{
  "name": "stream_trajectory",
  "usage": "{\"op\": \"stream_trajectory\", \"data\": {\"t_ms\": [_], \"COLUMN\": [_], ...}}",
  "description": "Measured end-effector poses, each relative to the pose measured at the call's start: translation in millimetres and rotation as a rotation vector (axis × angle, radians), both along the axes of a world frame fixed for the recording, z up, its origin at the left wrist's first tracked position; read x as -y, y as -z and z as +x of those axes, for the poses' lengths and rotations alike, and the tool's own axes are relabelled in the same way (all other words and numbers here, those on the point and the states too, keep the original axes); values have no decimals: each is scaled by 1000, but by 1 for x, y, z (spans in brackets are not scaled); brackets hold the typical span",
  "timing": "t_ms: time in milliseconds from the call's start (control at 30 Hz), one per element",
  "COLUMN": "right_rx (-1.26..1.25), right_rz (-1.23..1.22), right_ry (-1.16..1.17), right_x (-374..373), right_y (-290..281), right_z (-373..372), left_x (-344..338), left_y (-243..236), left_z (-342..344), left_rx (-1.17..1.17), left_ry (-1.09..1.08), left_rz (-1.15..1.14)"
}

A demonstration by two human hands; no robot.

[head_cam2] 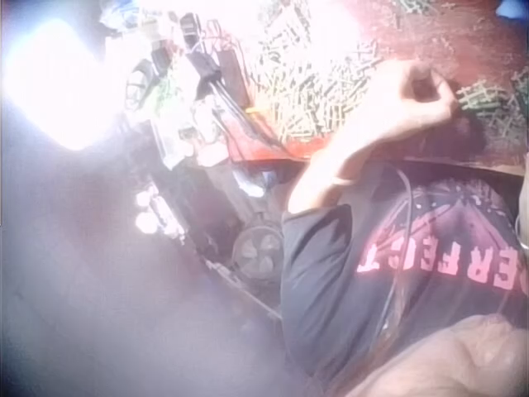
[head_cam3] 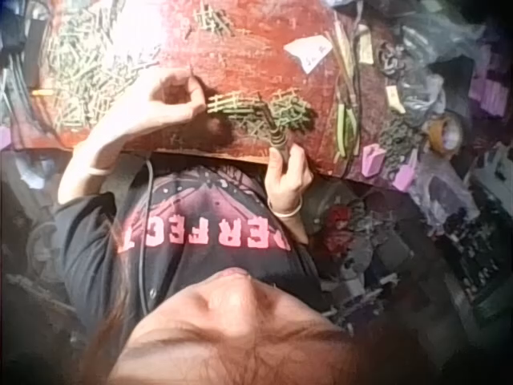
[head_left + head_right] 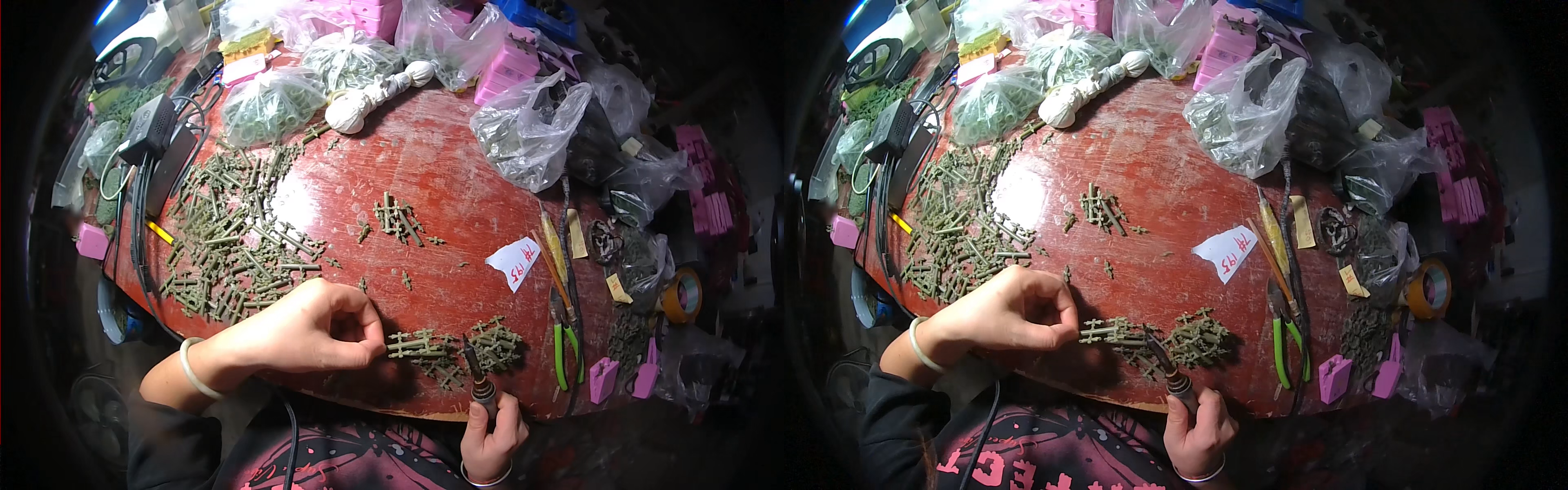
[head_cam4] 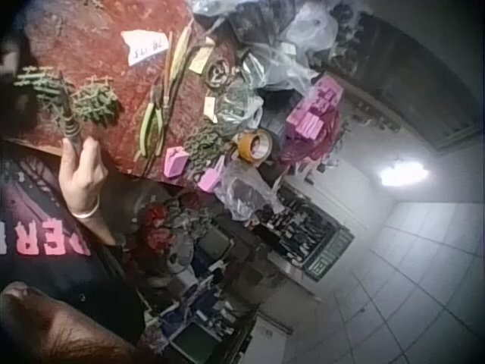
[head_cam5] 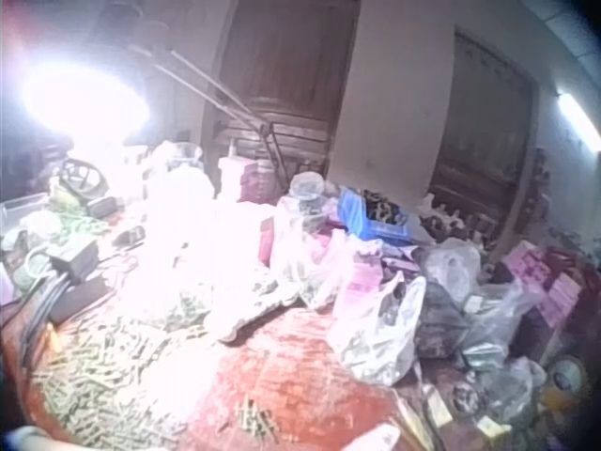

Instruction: The recorder uses a soldering iron to fuse or trim small green plastic cross-shaped components on a cluttered workbench.

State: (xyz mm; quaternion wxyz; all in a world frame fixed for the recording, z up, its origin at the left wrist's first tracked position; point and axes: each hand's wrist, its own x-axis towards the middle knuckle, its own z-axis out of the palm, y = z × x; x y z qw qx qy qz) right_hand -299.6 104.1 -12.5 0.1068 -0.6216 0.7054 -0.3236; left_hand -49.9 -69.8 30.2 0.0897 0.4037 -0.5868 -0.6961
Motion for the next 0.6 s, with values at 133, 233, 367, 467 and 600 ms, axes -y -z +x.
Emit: {"op": "stream_trajectory", "data": {"t_ms": [133,233,367,467,600], "right_rx": [26,16,-40,-71,-73], "right_rz": [-16,-17,-18,-1,-3], "right_ry": [5,-2,-13,-32,-49], "right_x": [-1,-2,-1,2,3], "right_y": [2,4,5,3,2], "right_z": [-1,-1,-2,-1,-1], "left_x": [-1,-1,0,0,1], "left_y": [0,1,0,0,1], "left_z": [0,1,-1,0,0], "left_rx": [0,1,1,2,-5], "left_ry": [-7,-2,4,4,8], "left_rz": [5,-20,-31,-17,-13]}}
